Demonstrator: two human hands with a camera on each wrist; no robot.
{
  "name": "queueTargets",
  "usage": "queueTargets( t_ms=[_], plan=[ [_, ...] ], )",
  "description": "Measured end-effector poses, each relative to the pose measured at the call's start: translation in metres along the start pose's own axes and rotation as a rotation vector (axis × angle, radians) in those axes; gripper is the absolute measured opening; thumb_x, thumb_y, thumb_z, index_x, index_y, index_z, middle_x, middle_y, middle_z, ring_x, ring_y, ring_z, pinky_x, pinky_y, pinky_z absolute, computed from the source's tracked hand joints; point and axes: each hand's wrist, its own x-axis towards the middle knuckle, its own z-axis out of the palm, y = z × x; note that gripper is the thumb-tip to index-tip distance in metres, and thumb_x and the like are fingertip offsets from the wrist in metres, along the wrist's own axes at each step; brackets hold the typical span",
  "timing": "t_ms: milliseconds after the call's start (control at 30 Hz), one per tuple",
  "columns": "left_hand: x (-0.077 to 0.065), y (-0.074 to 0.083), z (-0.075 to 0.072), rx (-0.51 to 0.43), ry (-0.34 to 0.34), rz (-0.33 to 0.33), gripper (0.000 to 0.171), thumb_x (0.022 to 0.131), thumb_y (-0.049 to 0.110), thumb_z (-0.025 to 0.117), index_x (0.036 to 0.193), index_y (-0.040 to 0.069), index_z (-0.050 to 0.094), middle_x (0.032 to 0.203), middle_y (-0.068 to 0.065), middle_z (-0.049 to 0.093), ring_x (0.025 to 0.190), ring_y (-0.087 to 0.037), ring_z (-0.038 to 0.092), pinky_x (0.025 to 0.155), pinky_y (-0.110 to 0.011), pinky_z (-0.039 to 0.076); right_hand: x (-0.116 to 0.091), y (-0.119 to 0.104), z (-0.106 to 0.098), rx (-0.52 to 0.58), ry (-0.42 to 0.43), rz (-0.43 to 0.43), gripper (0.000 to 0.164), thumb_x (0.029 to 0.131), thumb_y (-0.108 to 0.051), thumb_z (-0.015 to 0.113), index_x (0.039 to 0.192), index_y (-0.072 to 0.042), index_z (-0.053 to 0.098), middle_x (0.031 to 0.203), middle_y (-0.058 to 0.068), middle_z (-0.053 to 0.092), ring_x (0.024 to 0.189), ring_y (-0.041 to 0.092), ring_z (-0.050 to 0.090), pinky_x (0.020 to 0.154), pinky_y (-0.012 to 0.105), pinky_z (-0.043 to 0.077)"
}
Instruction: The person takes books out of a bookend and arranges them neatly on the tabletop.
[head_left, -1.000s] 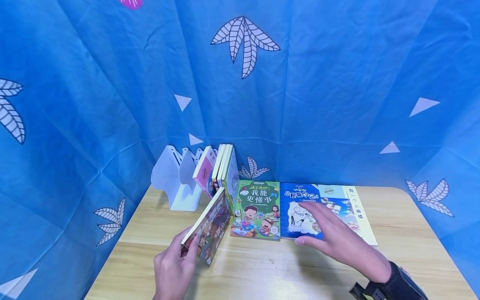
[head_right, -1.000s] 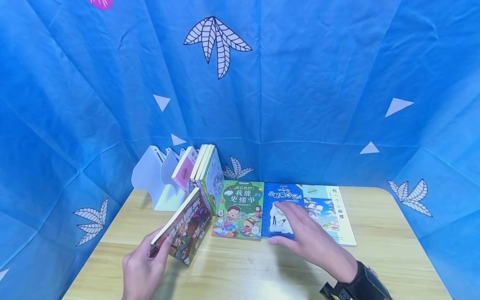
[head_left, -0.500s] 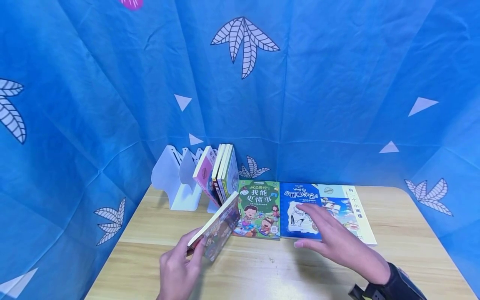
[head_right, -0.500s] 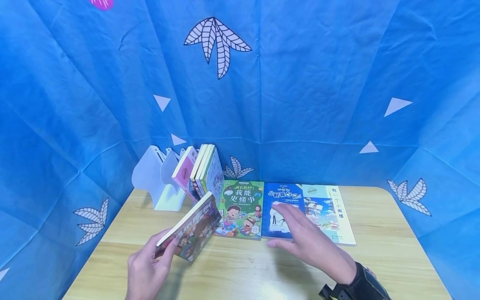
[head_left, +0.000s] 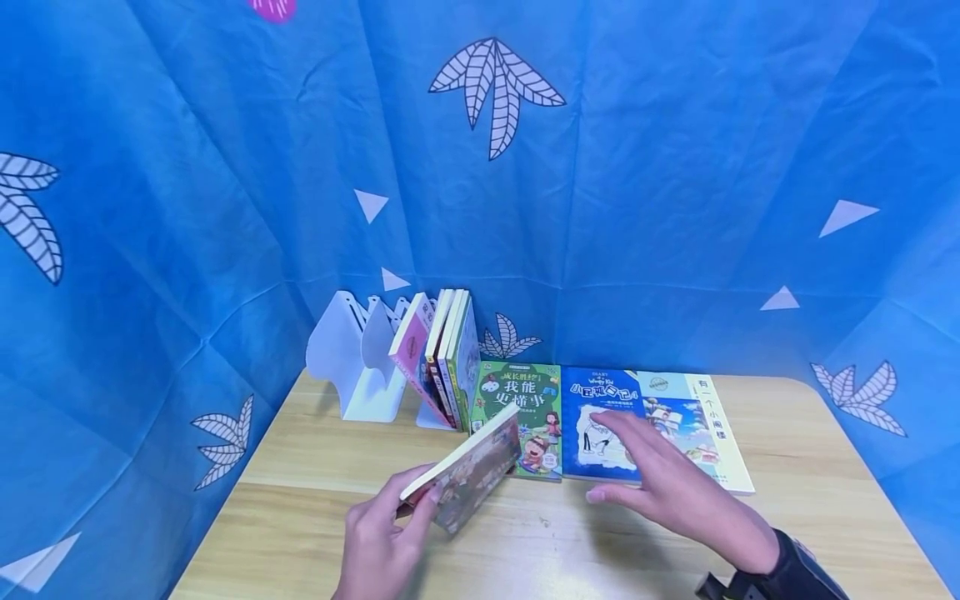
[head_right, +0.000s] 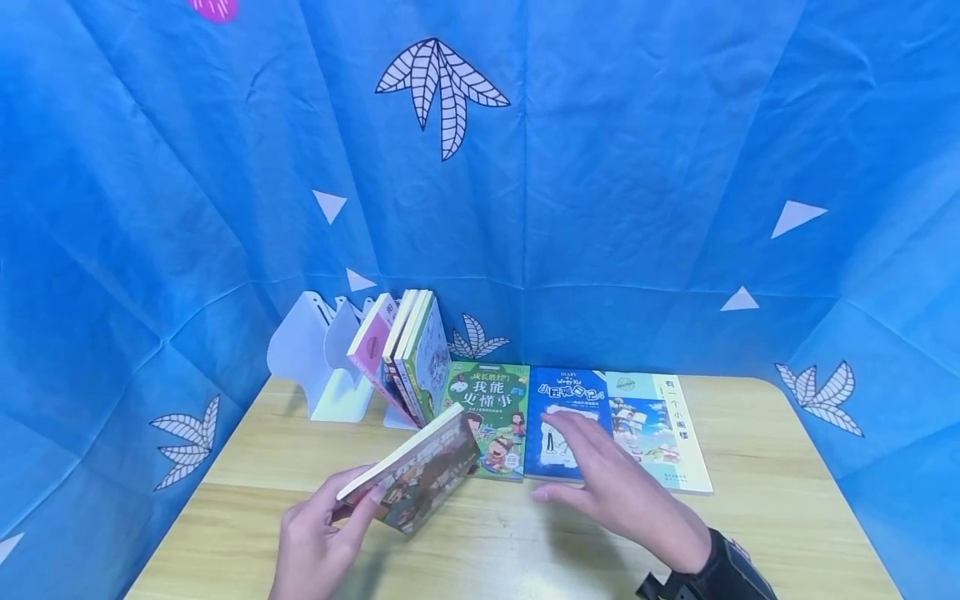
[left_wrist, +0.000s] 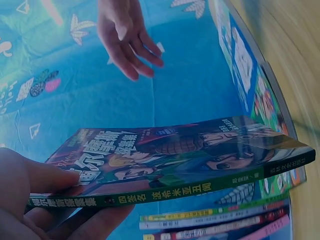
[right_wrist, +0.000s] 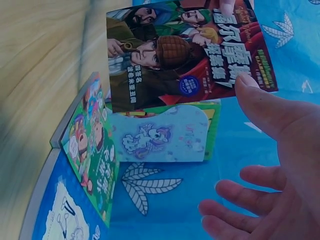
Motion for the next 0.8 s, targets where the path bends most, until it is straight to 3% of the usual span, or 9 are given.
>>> queueTargets(
  t_ms=[333, 567, 800],
  plan=[
    [0.001, 0.017, 0.012, -0.179, -0.096, -0.031, 0.042, 0.075, -0.016, 0.08, 0.109, 0.007, 0.073, 0.088, -0.008, 0.081, 0.077, -0.001, 0.073, 0.068, -0.012, 0.062, 0.001, -0.002, 0.003, -0.008, -0.032, 0.032, 0.093, 0.083, -0.072, 0.069, 0.154, -0.016, 0.047, 0.157, 0.017, 0.051, 0.145, 0.046, 0.048, 0.109, 0.069, 0.049],
    [0.003, 0.026, 0.021, -0.255, -0.141, 0.002, 0.043, 0.076, -0.016, 0.078, 0.113, 0.007, 0.073, 0.094, -0.012, 0.081, 0.08, -0.005, 0.076, 0.07, -0.012, 0.063, 0.001, -0.001, 0.004, 0.016, -0.063, 0.051, 0.098, 0.081, -0.078, 0.065, 0.156, -0.018, 0.044, 0.159, 0.016, 0.049, 0.146, 0.044, 0.047, 0.109, 0.068, 0.05],
    [0.004, 0.033, 0.024, -0.317, -0.203, -0.028, 0.04, 0.081, -0.012, 0.079, 0.114, 0.009, 0.072, 0.093, -0.01, 0.082, 0.081, -0.003, 0.075, 0.067, -0.011, 0.061, 0.003, -0.003, 0.006, 0.059, -0.089, 0.041, 0.09, 0.085, -0.066, 0.072, 0.156, -0.019, 0.044, 0.157, 0.012, 0.053, 0.143, 0.041, 0.052, 0.108, 0.066, 0.052]
  ],
)
